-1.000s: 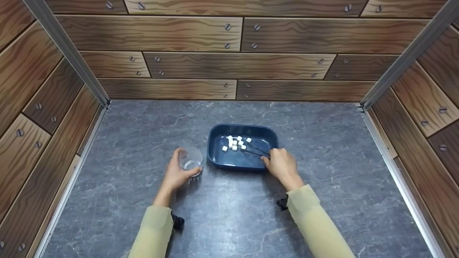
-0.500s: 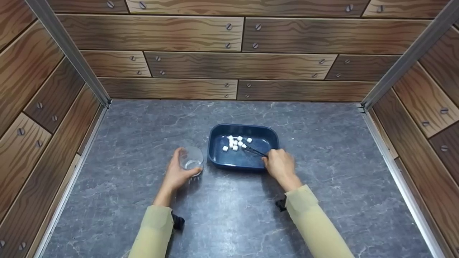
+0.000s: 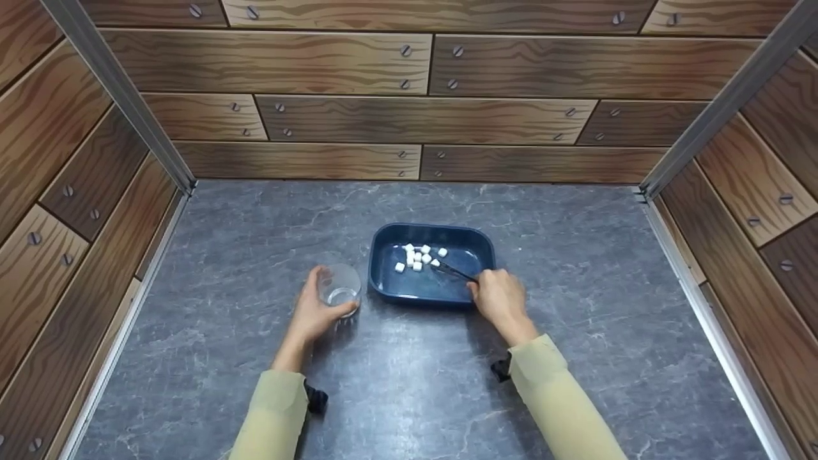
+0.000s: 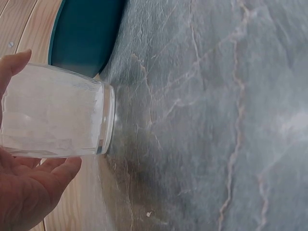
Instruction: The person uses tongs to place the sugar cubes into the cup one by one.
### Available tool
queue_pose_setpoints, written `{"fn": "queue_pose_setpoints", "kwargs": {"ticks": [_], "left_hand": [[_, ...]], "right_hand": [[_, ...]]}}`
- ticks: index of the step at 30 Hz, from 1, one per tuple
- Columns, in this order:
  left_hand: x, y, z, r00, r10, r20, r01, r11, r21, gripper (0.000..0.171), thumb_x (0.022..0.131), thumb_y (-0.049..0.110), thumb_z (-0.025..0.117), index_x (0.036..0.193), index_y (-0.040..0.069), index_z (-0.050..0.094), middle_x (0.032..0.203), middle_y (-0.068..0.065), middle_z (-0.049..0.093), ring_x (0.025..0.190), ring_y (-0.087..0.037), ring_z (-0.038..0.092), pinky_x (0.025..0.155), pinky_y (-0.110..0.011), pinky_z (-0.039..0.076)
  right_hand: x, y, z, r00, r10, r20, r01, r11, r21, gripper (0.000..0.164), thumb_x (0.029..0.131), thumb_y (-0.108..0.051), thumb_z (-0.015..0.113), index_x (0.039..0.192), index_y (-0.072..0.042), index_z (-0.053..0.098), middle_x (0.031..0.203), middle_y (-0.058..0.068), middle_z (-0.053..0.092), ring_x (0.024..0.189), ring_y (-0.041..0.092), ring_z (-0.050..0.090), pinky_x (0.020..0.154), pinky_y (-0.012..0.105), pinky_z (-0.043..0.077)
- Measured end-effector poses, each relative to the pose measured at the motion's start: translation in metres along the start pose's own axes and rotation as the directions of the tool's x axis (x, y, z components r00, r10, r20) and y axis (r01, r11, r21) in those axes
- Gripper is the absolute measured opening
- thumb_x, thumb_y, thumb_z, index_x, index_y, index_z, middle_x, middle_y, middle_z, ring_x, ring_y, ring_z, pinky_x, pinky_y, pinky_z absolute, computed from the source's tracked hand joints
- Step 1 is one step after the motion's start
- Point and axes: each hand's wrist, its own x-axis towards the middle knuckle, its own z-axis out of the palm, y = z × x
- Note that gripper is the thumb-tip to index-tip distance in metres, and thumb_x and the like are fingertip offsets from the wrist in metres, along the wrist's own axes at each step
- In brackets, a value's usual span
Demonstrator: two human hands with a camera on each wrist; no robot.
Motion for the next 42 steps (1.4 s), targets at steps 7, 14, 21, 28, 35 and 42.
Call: {"fn": "queue_pose_setpoints", "kwargs": {"ticks": [7,14,21,28,35,42], "left_hand": [[-0.001,-0.001,0.0,1.0,0.018,-0.004,-0.018,1.0,0.003,0.095,0.07,0.02,0.09,0.143,-0.004,0.035,0.14,-0.024,0.047,0.129,-0.038,0.046,0.108,-0.048,0.036],[-0.001,-0.001,0.0,1.0,0.016,-0.004,-0.016,1.0,0.007,0.095,0.069,0.022,0.09,0.144,-0.002,0.035,0.141,-0.023,0.048,0.129,-0.037,0.046,0.108,-0.048,0.036],[0.0,-0.002,0.001,1.0,0.021,-0.014,-0.021,1.0,0.001,0.094,0.068,0.021,0.091,0.142,-0.001,0.037,0.139,-0.023,0.049,0.128,-0.038,0.047,0.108,-0.048,0.035],[0.0,-0.002,0.0,1.0,0.009,-0.005,-0.009,1.0,-0.001,0.095,0.069,0.021,0.09,0.143,-0.001,0.036,0.14,-0.024,0.048,0.128,-0.038,0.046,0.108,-0.048,0.036],[0.0,-0.001,0.0,1.0,-0.015,-0.008,0.015,1.0,0.011,0.097,0.069,0.022,0.09,0.146,-0.001,0.034,0.141,-0.023,0.047,0.129,-0.037,0.046,0.108,-0.047,0.035],[0.0,-0.001,0.001,1.0,-0.021,-0.012,0.021,1.0,0.019,0.097,0.069,0.023,0.09,0.146,0.001,0.035,0.142,-0.022,0.047,0.129,-0.036,0.046,0.109,-0.048,0.035]], "right_hand": [[-0.003,0.0,-0.003,0.999,0.032,0.02,-0.033,0.998,0.054,0.019,0.09,-0.02,0.071,0.077,-0.006,0.075,0.067,0.013,0.067,0.062,0.038,0.064,0.053,0.052,0.05],[-0.009,-0.007,-0.011,0.999,0.054,0.01,-0.055,0.99,0.129,0.017,0.091,-0.021,0.071,0.086,-0.007,0.079,0.068,0.008,0.068,0.057,0.029,0.061,0.051,0.044,0.049],[-0.014,-0.02,-0.019,0.999,0.042,-0.002,-0.041,0.974,0.222,0.016,0.092,-0.021,0.071,0.092,-0.007,0.079,0.064,0.004,0.066,0.045,0.015,0.047,0.044,0.031,0.038],[-0.018,-0.038,-0.029,0.998,-0.005,-0.06,0.021,0.96,0.28,0.015,0.09,-0.021,0.073,0.095,-0.008,0.08,0.069,0.004,0.069,0.047,0.014,0.046,0.044,0.03,0.037],[-0.023,-0.06,-0.034,0.986,-0.092,-0.141,0.136,0.931,0.339,0.01,0.087,-0.018,0.076,0.088,-0.009,0.08,0.064,0.0,0.066,0.046,0.009,0.045,0.042,0.027,0.038],[-0.026,-0.084,-0.032,0.967,-0.191,-0.169,0.239,0.909,0.342,0.01,0.086,-0.017,0.076,0.083,-0.008,0.078,0.059,-0.002,0.061,0.047,0.008,0.045,0.041,0.023,0.038]]}}
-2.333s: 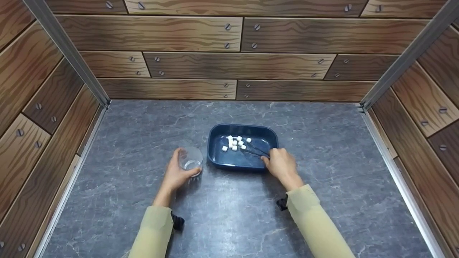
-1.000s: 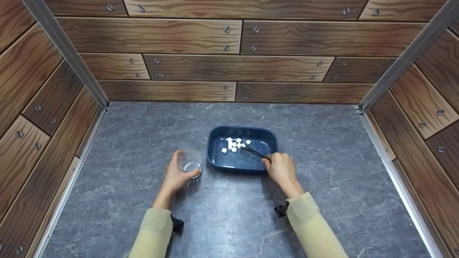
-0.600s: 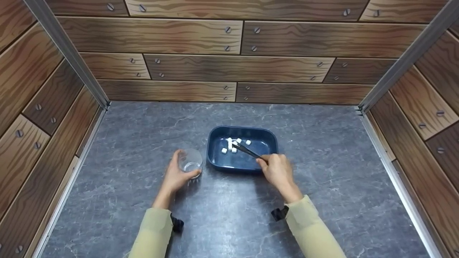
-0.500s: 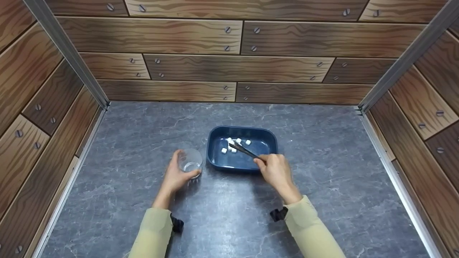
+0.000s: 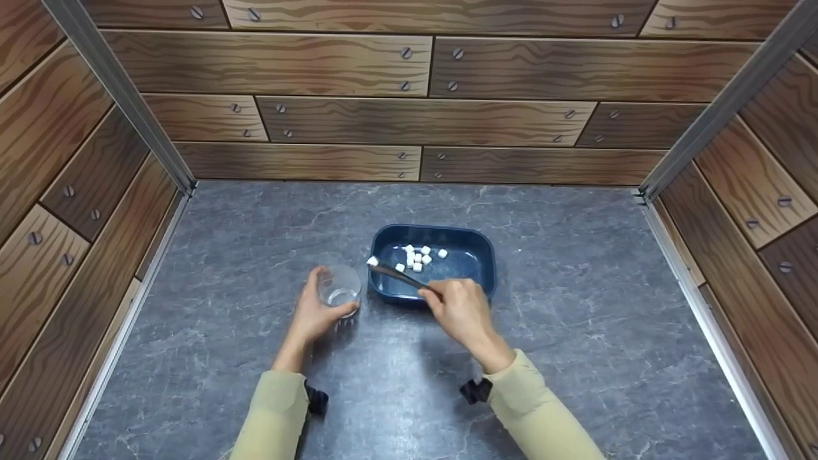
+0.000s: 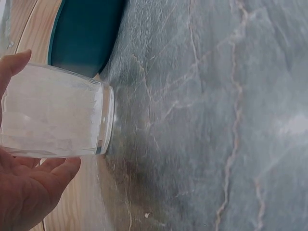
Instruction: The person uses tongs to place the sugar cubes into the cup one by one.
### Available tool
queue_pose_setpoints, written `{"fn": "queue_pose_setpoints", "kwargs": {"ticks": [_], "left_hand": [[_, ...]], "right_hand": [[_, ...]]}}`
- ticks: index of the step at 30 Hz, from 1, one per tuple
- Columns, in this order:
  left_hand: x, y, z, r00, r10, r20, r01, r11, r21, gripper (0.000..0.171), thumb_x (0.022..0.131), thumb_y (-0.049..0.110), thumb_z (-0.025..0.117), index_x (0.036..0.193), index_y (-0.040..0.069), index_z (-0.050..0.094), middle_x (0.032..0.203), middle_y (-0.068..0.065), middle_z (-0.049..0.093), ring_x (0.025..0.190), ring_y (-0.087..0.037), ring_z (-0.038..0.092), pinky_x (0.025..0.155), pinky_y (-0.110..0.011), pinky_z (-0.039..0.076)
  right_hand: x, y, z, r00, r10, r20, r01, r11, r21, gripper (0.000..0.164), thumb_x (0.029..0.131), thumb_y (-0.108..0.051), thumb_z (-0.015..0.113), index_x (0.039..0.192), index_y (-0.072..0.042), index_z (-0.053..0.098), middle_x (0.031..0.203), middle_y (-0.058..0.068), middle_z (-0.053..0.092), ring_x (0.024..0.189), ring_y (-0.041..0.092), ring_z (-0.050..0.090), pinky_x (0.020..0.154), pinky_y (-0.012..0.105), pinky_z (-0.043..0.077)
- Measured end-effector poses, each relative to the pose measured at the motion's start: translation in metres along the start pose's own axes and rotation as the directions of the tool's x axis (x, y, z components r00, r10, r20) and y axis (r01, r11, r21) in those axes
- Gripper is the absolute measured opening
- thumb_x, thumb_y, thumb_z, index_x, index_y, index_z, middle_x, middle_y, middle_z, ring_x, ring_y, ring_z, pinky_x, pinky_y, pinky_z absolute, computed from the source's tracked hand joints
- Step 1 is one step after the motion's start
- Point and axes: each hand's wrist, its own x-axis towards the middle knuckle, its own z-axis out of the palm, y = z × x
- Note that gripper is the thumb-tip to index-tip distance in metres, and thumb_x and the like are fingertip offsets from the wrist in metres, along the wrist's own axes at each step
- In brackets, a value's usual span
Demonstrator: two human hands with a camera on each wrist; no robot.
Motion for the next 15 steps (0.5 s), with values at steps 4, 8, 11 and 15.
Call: {"fn": "queue_pose_setpoints", "kwargs": {"ticks": [4,8,11,15], "left_hand": [[-0.001,0.0,0.0,1.0,0.01,-0.001,-0.01,1.0,-0.014,0.097,0.068,0.022,0.09,0.145,-0.001,0.035,0.141,-0.023,0.048,0.128,-0.037,0.047,0.108,-0.047,0.036],[0.0,0.0,0.001,1.0,0.024,-0.002,-0.024,0.999,-0.033,0.096,0.068,0.02,0.09,0.144,-0.002,0.036,0.14,-0.024,0.048,0.128,-0.037,0.048,0.108,-0.046,0.036],[-0.001,0.0,0.001,1.0,0.028,-0.001,-0.028,0.999,-0.033,0.095,0.068,0.02,0.09,0.143,-0.002,0.036,0.14,-0.024,0.048,0.128,-0.037,0.048,0.108,-0.047,0.037],[-0.001,0.0,0.001,1.0,0.022,0.002,-0.022,0.999,-0.033,0.095,0.069,0.022,0.09,0.143,-0.002,0.035,0.142,-0.024,0.047,0.129,-0.038,0.046,0.108,-0.048,0.036]], "right_hand": [[0.002,-0.008,0.006,0.999,-0.039,0.012,0.039,0.999,-0.018,0.011,0.086,-0.018,0.076,0.078,-0.011,0.077,0.057,-0.004,0.058,0.048,0.009,0.046,0.044,0.025,0.039],[0.004,-0.013,0.012,0.997,-0.077,0.018,0.078,0.997,-0.025,0.012,0.086,-0.018,0.076,0.076,-0.012,0.075,0.057,-0.005,0.057,0.049,0.01,0.047,0.046,0.028,0.04],[0.004,-0.015,0.016,0.995,-0.102,0.024,0.102,0.994,-0.022,0.013,0.086,-0.018,0.076,0.076,-0.012,0.074,0.057,-0.005,0.057,0.048,0.009,0.045,0.045,0.027,0.039],[0.004,-0.016,0.02,0.993,-0.105,0.058,0.106,0.994,-0.004,0.018,0.089,-0.021,0.074,0.073,-0.012,0.071,0.055,-0.007,0.05,0.046,0.007,0.039,0.042,0.024,0.034]]}}
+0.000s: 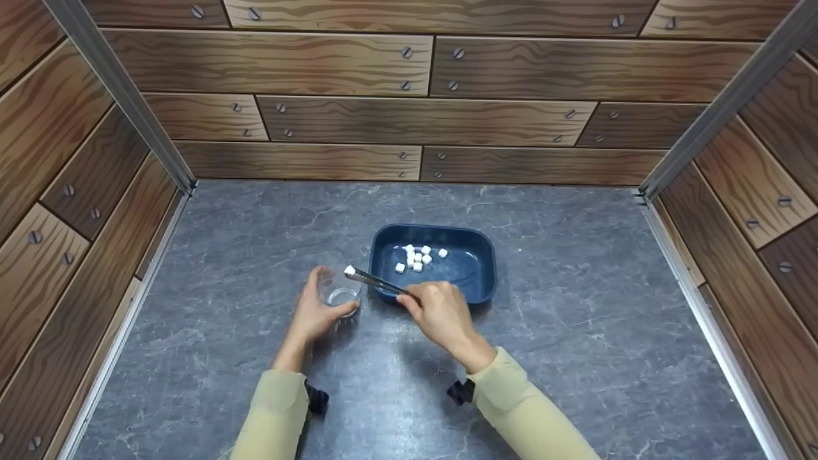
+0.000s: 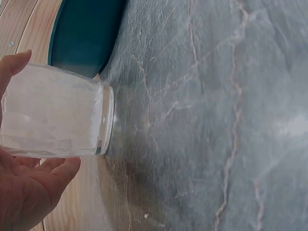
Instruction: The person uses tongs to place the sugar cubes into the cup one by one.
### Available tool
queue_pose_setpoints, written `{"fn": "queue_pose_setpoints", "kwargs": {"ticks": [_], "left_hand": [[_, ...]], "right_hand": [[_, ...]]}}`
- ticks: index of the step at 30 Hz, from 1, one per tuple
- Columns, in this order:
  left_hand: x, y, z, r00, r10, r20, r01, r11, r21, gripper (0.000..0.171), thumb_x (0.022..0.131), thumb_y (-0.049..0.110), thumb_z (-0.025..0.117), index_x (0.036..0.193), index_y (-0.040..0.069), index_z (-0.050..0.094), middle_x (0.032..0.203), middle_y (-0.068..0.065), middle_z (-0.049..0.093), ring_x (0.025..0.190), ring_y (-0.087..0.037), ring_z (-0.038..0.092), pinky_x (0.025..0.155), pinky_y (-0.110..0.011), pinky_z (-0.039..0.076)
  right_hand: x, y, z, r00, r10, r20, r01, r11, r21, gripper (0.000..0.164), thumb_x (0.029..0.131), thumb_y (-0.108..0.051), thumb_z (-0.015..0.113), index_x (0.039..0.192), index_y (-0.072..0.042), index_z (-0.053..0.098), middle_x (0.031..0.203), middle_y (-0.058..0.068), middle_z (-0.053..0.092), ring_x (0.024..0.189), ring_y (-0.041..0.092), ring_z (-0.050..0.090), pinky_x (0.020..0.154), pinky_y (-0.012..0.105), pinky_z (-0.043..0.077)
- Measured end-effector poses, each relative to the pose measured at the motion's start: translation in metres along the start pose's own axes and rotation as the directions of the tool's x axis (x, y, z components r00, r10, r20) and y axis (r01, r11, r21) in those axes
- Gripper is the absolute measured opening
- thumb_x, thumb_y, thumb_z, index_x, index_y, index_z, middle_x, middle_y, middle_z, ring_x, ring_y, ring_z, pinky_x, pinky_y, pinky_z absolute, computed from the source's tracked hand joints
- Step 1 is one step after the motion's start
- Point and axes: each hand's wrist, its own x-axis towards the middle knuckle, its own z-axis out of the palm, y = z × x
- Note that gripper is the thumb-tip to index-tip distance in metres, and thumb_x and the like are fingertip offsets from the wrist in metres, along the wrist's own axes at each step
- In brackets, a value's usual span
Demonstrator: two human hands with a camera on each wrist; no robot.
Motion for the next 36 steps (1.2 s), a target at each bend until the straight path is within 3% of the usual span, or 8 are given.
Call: {"fn": "queue_pose_setpoints", "kwargs": {"ticks": [6,14,26,36], "left_hand": [[0.0,0.0,-0.001,1.0,0.006,-0.003,-0.006,1.0,0.002,0.094,0.069,0.021,0.09,0.143,-0.001,0.036,0.141,-0.024,0.047,0.129,-0.038,0.045,0.109,-0.048,0.035],[0.0,0.0,-0.001,1.0,-0.004,0.002,0.004,1.0,0.006,0.096,0.069,0.021,0.09,0.144,-0.001,0.035,0.142,-0.023,0.046,0.129,-0.038,0.045,0.109,-0.048,0.035],[-0.001,0.0,0.0,1.0,0.002,-0.002,-0.002,1.0,0.011,0.095,0.069,0.021,0.09,0.144,-0.002,0.035,0.141,-0.023,0.047,0.129,-0.038,0.046,0.108,-0.048,0.036],[0.0,-0.001,0.0,1.0,0.019,-0.009,-0.018,1.0,0.019,0.094,0.068,0.02,0.09,0.142,-0.002,0.037,0.139,-0.023,0.049,0.128,-0.037,0.047,0.108,-0.047,0.036]], "right_hand": [[-0.001,0.003,-0.001,0.997,0.048,0.059,-0.048,0.999,-0.002,0.025,0.092,-0.029,0.07,0.072,-0.016,0.064,0.056,-0.01,0.044,0.048,0.006,0.038,0.044,0.024,0.034],[-0.003,0.021,-0.015,0.982,0.18,0.055,-0.181,0.983,0.009,0.017,0.091,-0.027,0.071,0.087,-0.011,0.075,0.056,-0.009,0.048,0.045,0.005,0.038,0.039,0.024,0.035],[-0.012,0.06,-0.029,0.956,0.291,0.024,-0.285,0.948,-0.145,0.026,0.089,-0.029,0.074,0.091,-0.003,0.075,0.064,0.001,0.058,0.051,0.017,0.047,0.047,0.035,0.042],[-0.015,0.077,-0.025,0.933,0.352,0.066,-0.324,0.908,-0.267,0.026,0.089,-0.034,0.072,0.084,-0.008,0.072,0.066,0.004,0.061,0.052,0.021,0.052,0.048,0.042,0.045]]}}
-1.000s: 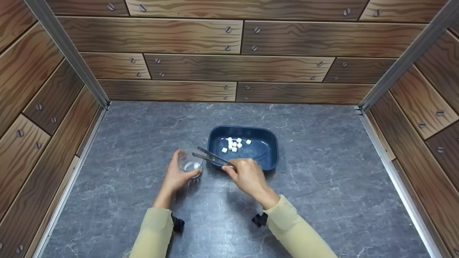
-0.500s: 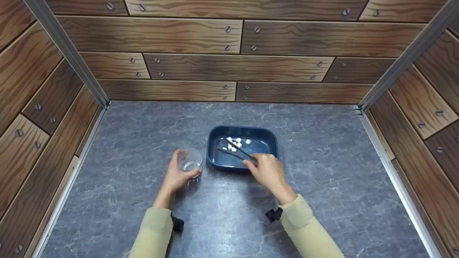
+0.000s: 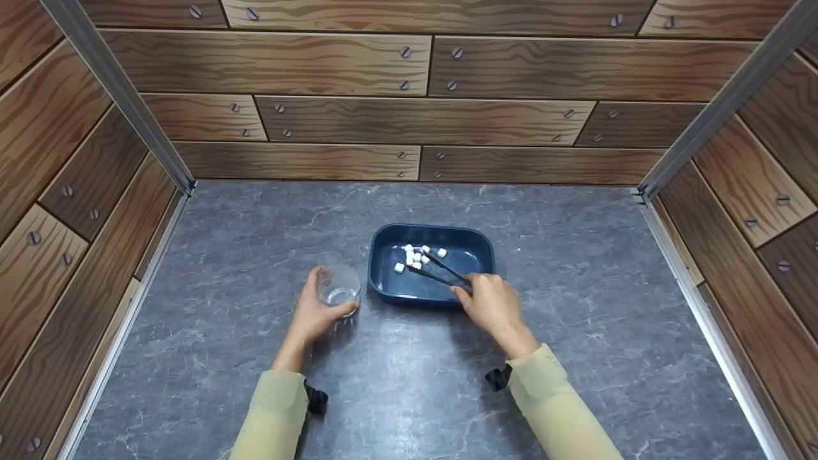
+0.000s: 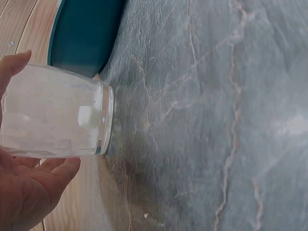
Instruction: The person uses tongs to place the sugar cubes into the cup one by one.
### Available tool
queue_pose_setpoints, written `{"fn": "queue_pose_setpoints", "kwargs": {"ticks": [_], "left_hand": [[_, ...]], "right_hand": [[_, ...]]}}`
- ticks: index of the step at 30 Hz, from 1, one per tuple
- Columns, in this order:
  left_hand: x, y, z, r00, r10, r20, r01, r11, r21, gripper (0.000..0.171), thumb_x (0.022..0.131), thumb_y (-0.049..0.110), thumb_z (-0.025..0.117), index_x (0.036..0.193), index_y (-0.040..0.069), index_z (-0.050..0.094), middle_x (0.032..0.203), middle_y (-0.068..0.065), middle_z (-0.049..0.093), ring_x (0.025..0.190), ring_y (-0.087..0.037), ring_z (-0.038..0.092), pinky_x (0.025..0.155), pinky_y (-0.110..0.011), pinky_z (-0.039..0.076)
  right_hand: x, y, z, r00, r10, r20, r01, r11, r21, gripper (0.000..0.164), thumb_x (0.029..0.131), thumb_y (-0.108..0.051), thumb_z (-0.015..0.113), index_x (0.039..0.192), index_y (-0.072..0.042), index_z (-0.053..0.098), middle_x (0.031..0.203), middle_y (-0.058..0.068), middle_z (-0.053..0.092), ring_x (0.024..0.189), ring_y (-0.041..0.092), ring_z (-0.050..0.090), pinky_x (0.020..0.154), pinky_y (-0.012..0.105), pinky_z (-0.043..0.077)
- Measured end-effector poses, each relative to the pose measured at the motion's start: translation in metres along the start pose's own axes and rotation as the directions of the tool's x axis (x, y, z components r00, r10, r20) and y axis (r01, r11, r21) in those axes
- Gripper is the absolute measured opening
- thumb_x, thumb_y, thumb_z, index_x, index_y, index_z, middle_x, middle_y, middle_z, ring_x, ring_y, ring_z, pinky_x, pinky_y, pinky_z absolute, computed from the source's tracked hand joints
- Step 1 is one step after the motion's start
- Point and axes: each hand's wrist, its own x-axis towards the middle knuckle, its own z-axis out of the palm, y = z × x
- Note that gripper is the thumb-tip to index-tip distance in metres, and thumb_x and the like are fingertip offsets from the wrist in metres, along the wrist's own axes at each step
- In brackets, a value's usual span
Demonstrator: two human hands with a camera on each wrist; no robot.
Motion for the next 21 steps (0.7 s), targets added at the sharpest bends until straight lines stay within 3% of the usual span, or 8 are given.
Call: {"fn": "queue_pose_setpoints", "kwargs": {"ticks": [11,21], "left_hand": [[0.0,-0.0003,0.0009,1.0,0.002,-0.008,-0.002,1.0,-0.008,0.094,0.067,0.019,0.09,0.142,-0.001,0.038,0.139,-0.023,0.049,0.128,-0.037,0.047,0.108,-0.046,0.036],[-0.0003,0.0005,0.0002,1.0,-0.017,-0.001,0.017,1.0,0.004,0.095,0.068,0.022,0.09,0.143,0.0,0.037,0.14,-0.022,0.049,0.128,-0.036,0.046,0.108,-0.047,0.035]], "right_hand": [[0.0029,0.0018,0.0048,0.997,0.029,0.077,-0.024,0.998,-0.066,0.029,0.09,-0.036,0.072,0.092,-0.008,0.075,0.078,0.01,0.069,0.066,0.029,0.065,0.053,0.048,0.051],[0.0094,0.0017,0.0085,0.991,0.05,0.125,-0.038,0.994,-0.101,0.029,0.09,-0.037,0.07,0.082,-0.009,0.073,0.075,0.012,0.068,0.067,0.033,0.065,0.054,0.05,0.051]]}}
